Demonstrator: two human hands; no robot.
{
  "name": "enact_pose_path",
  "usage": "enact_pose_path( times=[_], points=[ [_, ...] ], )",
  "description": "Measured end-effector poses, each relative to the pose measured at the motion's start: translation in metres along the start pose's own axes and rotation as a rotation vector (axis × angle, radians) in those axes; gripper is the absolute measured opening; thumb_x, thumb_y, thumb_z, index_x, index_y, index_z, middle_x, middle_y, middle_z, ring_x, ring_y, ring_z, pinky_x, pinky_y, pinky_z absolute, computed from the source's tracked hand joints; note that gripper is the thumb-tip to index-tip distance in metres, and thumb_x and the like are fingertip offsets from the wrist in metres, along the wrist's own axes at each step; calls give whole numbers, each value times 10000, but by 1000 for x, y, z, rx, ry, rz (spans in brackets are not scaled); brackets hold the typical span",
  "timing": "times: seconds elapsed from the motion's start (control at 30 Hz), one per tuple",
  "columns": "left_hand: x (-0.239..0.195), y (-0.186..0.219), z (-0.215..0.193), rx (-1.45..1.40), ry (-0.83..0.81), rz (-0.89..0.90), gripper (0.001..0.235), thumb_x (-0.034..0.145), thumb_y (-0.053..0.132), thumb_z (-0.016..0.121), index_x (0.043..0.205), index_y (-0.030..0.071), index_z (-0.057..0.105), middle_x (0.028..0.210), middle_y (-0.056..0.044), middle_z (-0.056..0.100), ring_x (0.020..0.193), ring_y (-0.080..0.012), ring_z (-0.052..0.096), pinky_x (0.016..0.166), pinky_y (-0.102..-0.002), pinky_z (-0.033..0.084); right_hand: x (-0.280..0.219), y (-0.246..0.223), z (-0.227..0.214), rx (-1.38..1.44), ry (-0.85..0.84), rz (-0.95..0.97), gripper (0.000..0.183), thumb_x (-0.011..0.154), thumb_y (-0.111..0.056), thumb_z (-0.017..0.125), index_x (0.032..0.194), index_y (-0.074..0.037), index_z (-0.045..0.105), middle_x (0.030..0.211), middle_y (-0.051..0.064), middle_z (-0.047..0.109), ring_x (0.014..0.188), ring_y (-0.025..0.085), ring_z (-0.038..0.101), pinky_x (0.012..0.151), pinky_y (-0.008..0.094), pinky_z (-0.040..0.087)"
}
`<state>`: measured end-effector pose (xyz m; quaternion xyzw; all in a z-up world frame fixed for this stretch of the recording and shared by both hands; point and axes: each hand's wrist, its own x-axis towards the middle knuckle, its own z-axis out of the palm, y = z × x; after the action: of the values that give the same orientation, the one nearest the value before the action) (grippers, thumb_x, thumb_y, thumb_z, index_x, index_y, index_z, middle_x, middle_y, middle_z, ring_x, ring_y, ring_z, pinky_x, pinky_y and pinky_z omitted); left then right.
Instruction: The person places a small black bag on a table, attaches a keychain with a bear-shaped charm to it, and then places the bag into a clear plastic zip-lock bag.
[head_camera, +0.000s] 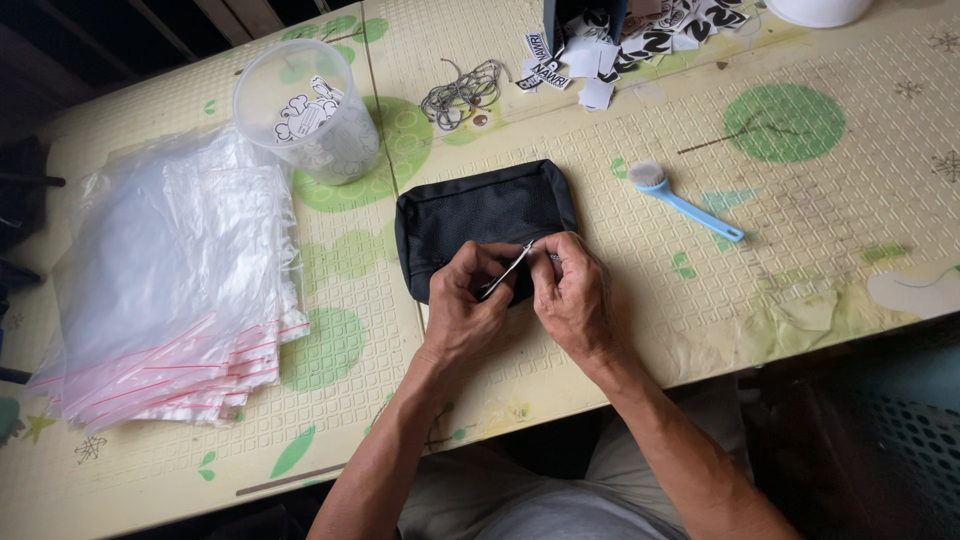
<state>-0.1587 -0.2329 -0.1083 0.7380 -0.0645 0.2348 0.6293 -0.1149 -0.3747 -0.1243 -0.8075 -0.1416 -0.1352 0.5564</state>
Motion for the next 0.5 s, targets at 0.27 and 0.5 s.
enact_pose_path(
  times=[0.27,0.5],
  points=[
    [14,33,-8,67,-80,-116,167,988,210,666,945,64,734,832,-114,737,820,-147,674,732,-347,586,-3,3,-2,8,-4,-45,127,997,-210,659,905,-134,703,765,135,663,676,347,682,642,417,556],
    [30,30,-12,159,-151,-138,335,892,137,766,1114,62,527,865,-156,787,802,-248,760,747,-348,596,-5,11,0,30,-12,-70,121,991,-193,663,902,-119,702,788,132,661,666,345,680,632,419,553]
  ],
)
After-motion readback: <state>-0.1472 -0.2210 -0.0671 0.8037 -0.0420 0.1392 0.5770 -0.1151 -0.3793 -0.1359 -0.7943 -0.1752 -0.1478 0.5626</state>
